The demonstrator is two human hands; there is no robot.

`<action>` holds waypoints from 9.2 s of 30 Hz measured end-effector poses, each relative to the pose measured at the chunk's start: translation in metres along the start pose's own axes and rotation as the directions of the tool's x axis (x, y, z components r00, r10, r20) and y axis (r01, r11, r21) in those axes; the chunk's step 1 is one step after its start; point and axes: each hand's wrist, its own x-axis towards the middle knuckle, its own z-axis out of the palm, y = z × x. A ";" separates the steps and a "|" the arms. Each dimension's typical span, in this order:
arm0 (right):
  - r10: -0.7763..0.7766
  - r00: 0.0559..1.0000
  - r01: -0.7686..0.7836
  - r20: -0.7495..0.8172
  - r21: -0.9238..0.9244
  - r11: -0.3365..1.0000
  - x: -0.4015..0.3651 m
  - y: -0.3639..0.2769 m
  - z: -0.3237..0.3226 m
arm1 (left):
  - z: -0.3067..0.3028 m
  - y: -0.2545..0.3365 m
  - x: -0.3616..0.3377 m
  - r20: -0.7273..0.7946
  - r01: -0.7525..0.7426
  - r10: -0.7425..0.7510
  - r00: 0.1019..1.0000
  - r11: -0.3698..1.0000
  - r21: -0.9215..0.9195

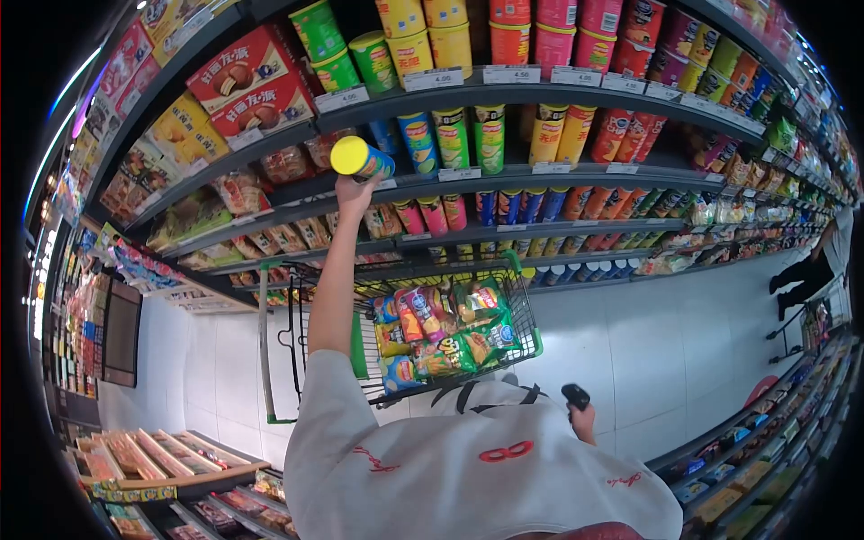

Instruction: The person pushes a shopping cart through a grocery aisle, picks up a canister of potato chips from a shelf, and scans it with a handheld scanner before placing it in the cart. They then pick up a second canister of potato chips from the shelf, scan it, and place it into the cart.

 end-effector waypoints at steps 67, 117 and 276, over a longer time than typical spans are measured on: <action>0.081 0.988 -0.126 -0.133 -0.373 0.919 0.125 -0.096 0.212 | -0.072 -0.128 -0.514 0.355 0.066 -0.903 0.244 0.380 0.923; -0.188 0.977 0.058 -0.097 -0.734 0.677 -0.065 -0.055 0.436 | -0.335 -0.234 -0.550 0.267 0.277 -0.898 0.350 0.371 0.886; -0.163 0.984 0.098 -0.078 -0.531 0.842 -0.112 -0.080 0.534 | -0.453 -0.414 -0.426 0.606 0.292 -0.682 0.411 0.728 0.621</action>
